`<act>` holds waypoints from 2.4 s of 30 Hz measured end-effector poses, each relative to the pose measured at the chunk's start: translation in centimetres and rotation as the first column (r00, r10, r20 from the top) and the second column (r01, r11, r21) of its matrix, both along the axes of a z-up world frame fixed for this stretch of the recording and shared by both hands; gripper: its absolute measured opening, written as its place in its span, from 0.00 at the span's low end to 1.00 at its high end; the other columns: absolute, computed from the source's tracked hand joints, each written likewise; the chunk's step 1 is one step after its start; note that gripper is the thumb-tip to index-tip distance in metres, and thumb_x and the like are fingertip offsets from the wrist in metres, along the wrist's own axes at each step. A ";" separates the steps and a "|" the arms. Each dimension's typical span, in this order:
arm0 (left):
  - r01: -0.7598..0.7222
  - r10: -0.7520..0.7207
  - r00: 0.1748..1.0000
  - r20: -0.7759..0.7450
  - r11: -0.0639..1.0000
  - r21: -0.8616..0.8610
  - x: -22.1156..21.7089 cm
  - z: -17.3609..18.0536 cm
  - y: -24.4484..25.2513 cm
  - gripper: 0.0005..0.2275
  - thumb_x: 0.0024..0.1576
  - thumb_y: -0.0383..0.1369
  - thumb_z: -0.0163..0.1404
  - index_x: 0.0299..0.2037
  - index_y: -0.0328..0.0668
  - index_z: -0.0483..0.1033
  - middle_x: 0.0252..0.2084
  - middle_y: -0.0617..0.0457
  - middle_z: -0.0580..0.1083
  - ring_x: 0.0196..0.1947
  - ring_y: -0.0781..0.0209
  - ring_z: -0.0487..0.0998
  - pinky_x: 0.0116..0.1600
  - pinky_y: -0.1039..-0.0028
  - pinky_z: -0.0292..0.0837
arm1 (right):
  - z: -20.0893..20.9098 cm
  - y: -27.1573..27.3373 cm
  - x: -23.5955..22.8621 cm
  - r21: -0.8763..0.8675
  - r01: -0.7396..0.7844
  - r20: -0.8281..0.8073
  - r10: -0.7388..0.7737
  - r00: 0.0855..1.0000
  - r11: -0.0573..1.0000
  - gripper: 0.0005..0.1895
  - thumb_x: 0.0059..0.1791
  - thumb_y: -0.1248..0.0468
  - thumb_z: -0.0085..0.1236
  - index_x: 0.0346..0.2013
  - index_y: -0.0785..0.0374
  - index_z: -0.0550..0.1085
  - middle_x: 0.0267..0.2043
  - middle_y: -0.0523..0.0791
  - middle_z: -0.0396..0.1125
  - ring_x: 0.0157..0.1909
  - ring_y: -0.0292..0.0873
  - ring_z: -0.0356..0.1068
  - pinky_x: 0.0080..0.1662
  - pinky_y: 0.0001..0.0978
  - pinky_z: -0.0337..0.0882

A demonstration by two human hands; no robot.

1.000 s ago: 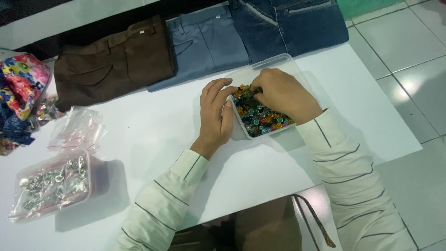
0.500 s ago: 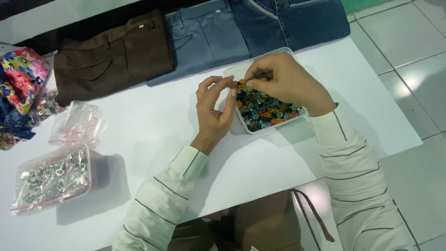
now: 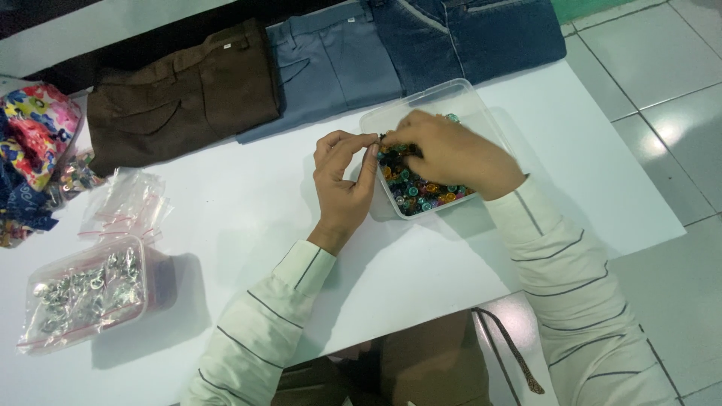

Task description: The person sorts colorful buttons into a container by hand and places silver buttons into a small plastic bag.

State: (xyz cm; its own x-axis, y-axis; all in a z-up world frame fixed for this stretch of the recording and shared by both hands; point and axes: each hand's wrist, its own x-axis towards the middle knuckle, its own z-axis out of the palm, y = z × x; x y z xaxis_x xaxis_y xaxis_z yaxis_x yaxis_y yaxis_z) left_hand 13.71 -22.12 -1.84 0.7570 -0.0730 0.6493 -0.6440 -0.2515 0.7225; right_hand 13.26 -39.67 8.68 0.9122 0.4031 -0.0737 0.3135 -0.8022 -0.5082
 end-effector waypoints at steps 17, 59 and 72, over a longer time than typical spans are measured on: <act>-0.014 0.014 1.000 -0.018 1.000 0.008 -0.2 0.1 0.1 0.07 0.64 0.27 0.51 0.48 0.50 0.78 0.42 0.59 0.78 0.51 0.62 0.71 0.63 0.65 0.60 | -3.2 0.5 0.4 -0.131 -0.062 0.052 0.069 0.996 0.989 0.20 0.48 0.77 0.45 0.52 0.73 0.76 0.53 0.59 0.71 0.51 0.60 0.73 0.49 0.48 0.76; 0.000 -0.001 1.000 -0.011 0.997 -0.081 -0.1 0.6 0.2 0.06 0.63 0.28 0.51 0.47 0.48 0.78 0.40 0.56 0.79 0.47 0.60 0.75 0.57 0.66 0.67 | -1.3 1.0 -0.5 0.358 -0.118 0.328 -0.006 0.945 0.926 0.11 0.49 0.74 0.56 0.45 0.73 0.80 0.35 0.57 0.75 0.36 0.53 0.77 0.32 0.36 0.75; -0.006 0.004 1.000 -0.027 0.997 -0.080 0.0 -0.1 0.3 0.06 0.62 0.27 0.53 0.47 0.47 0.76 0.41 0.57 0.79 0.45 0.60 0.78 0.56 0.67 0.69 | -1.2 1.2 -0.8 0.591 -0.070 0.207 -0.067 0.976 0.804 0.09 0.49 0.72 0.58 0.43 0.71 0.80 0.31 0.53 0.76 0.33 0.44 0.75 0.31 0.32 0.75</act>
